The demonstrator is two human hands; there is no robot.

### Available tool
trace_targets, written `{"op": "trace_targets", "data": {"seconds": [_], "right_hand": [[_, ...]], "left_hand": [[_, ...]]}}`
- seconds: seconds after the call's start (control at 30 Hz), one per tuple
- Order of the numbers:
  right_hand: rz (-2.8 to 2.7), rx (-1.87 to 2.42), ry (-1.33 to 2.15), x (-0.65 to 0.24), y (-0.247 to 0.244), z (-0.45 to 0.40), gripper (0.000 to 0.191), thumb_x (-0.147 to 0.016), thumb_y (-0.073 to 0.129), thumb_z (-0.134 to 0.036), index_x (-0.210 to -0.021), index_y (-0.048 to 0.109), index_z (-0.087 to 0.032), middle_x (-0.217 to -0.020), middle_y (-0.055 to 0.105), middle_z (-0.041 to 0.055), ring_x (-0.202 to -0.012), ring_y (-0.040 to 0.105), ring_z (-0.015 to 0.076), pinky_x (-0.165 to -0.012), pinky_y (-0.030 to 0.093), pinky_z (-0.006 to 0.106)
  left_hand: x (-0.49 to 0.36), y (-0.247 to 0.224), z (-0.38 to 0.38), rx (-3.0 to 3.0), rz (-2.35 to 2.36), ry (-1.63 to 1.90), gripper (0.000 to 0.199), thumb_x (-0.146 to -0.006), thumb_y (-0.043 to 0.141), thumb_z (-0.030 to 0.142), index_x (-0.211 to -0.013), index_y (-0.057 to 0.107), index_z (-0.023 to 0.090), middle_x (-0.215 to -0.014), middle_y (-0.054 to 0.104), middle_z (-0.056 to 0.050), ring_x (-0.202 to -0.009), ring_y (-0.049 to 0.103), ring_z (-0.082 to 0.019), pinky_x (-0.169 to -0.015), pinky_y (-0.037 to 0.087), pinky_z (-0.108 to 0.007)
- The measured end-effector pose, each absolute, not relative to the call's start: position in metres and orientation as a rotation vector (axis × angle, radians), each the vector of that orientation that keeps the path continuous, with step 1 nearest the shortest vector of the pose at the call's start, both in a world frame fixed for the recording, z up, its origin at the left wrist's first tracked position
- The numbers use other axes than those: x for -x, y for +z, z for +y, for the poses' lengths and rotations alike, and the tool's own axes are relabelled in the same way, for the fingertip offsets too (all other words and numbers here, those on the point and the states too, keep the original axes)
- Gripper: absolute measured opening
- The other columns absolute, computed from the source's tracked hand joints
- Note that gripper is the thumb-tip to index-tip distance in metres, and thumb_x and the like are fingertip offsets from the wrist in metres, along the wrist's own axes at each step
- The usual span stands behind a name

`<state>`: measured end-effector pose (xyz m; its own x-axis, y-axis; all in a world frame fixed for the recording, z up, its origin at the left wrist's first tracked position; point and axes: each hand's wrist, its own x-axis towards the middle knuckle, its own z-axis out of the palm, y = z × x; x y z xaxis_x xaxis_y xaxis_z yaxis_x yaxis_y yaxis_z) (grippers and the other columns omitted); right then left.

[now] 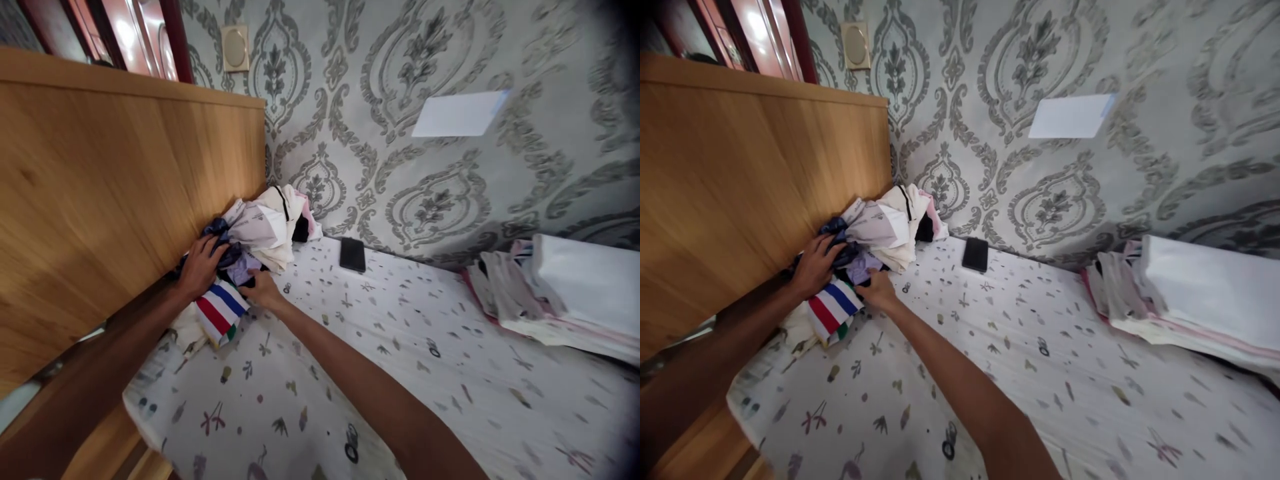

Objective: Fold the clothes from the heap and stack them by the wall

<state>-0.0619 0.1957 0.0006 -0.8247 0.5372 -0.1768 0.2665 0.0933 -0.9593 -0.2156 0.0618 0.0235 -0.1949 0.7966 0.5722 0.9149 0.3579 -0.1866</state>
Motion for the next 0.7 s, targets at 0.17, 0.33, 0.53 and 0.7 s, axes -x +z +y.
{"op": "trace_targets", "data": {"seconds": [0.17, 0.33, 0.53, 0.7], "right_hand": [[-2.612, 0.895, 0.996, 0.079, -0.001, 0.189, 0.047, -0.085, 0.068, -0.038, -0.126, 0.055, -0.020, -0.132, 0.057, 0.0162, -0.114, 0.061, 0.0318, -0.090, 0.050, 0.044], [-2.292, 0.870, 1.323, 0.088, -0.006, 0.207, 0.009, -0.083, 0.062, -0.018, -0.091, 0.064, -0.021, -0.108, 0.068, 0.0080, -0.114, 0.060, 0.0273, -0.095, 0.046, 0.040], [-1.957, 0.993, 1.744, 0.088, -0.015, 0.227, 0.012, -0.088, 0.054, -0.015, -0.076, 0.054, -0.019, -0.067, 0.061, -0.0002, -0.071, 0.067, 0.0169, -0.061, 0.053, 0.025], [-1.631, 1.056, 2.066, 0.082, -0.024, 0.205, 0.016, -0.084, 0.063, -0.011, -0.086, 0.050, -0.020, -0.059, 0.055, -0.0050, -0.057, 0.065, 0.0140, -0.050, 0.054, 0.022]], "left_hand": [[0.216, 0.024, 0.059, 1.504, -2.020, -0.272, 0.057, -0.078, 0.048, 0.003, -0.132, 0.060, 0.017, -0.142, 0.052, -0.017, -0.135, 0.043, -0.033, -0.112, 0.038, -0.052], [0.214, 0.026, 0.056, 1.521, -2.013, -0.247, 0.058, -0.076, 0.049, 0.003, -0.132, 0.061, 0.016, -0.141, 0.053, -0.017, -0.134, 0.045, -0.033, -0.112, 0.039, -0.051], [0.212, 0.028, 0.056, 1.521, -2.040, -0.261, 0.058, -0.077, 0.050, 0.003, -0.132, 0.062, 0.016, -0.142, 0.053, -0.019, -0.136, 0.044, -0.034, -0.112, 0.037, -0.052], [0.206, 0.032, 0.057, 1.538, -2.060, -0.215, 0.057, -0.076, 0.059, 0.010, -0.132, 0.062, 0.019, -0.145, 0.051, -0.019, -0.137, 0.042, -0.036, -0.112, 0.036, -0.055]]}}
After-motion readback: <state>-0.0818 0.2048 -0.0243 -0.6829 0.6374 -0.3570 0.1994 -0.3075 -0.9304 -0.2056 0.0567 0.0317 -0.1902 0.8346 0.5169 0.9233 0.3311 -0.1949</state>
